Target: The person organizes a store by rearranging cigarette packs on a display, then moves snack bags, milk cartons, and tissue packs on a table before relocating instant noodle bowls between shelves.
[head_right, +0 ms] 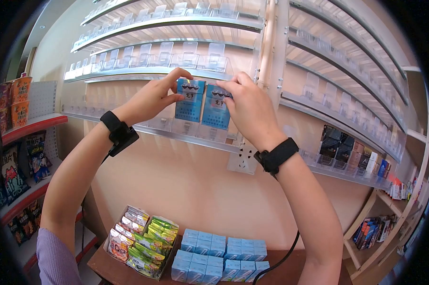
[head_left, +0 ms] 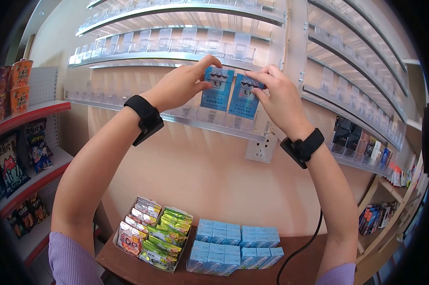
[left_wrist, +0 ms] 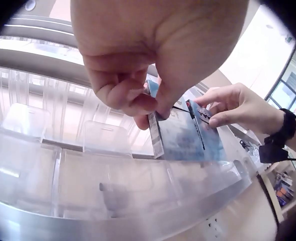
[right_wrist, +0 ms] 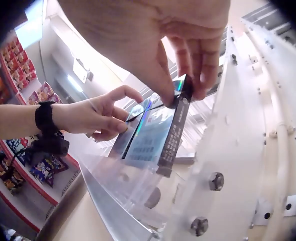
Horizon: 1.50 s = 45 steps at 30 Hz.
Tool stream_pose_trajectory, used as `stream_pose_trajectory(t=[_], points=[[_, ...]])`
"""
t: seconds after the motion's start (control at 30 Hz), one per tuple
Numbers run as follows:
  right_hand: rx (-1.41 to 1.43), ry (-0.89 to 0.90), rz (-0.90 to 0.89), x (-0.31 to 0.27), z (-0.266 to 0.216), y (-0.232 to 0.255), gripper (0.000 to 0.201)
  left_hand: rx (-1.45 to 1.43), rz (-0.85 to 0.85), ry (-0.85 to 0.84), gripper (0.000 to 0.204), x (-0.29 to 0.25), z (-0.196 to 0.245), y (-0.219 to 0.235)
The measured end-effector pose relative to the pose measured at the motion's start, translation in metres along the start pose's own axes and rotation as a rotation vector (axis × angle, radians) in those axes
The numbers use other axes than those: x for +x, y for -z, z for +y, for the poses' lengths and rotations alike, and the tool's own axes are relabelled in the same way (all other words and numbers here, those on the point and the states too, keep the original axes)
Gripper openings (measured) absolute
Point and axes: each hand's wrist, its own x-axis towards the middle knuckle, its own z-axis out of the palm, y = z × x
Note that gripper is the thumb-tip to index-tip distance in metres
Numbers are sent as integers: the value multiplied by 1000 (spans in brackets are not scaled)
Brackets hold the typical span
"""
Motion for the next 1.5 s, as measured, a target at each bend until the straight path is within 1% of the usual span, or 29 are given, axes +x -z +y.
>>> stream_pose_trajectory(t=[0.2, 0.33, 0.43, 0.5, 0.6, 0.8, 0.9, 1.03, 1.1, 1.13, 1.17, 1.2, 1.23, 1.3, 1.33, 1.37, 1.43, 1.5], points=[[-9, 18, -5, 1, 0, 1, 27, 40, -45, 17, 34, 2, 3, 5], [-21, 17, -2, 1, -1, 1, 28, 68, -28, 11, 34, 3, 2, 2], [4, -14, -18, 2, -3, 2, 28, 5, -33, 7, 35, 2, 1, 4], [19, -12, -15, 2, -2, 2, 28, -72, -67, -5, 35, 3, 0, 6], [36, -3, -13, 4, 0, 1, 28, -64, -90, 13, 35, 4, 1, 8], [26, -8, -25, 4, 0, 1, 28, -75, -32, -13, 35, 4, -4, -1], [21, -2, -17, 5, 0, 1, 27, -25, -43, 37, 36, 3, -1, 1], [-1, 7, -7, 4, -2, 0, 27, 11, -45, 26, 36, 2, 0, 1], [-1, 6, -5, 3, -2, 0, 27, 20, -100, 42, 32, 1, 4, 5], [-2, 5, -3, 3, -3, 0, 27, 20, -100, 42, 32, -1, 2, 4], [-3, 5, -3, 3, -3, 0, 27, 3, -141, 29, 33, -3, 0, 3], [-3, -3, -11, 3, -2, 0, 28, -15, -182, 17, 33, -4, 0, 2], [-4, -10, -18, 3, -2, -1, 28, -15, -182, 17, 33, -4, -1, 2], [20, 6, -42, 3, -1, -3, 28, -47, -194, 89, 32, -3, 0, 2], [45, 24, -66, 3, 0, -5, 28, -48, -193, 88, 32, -3, 2, 3], [45, 24, -66, 1, 2, -7, 28, -41, -188, 91, 32, -3, 3, 4], [-39, 14, -151, -1, 5, -13, 30, -33, -183, 97, 32, -3, 3, 4], [-6, 2, -162, -1, 8, -13, 29, 28, -132, 48, 31, -2, 3, 4]])
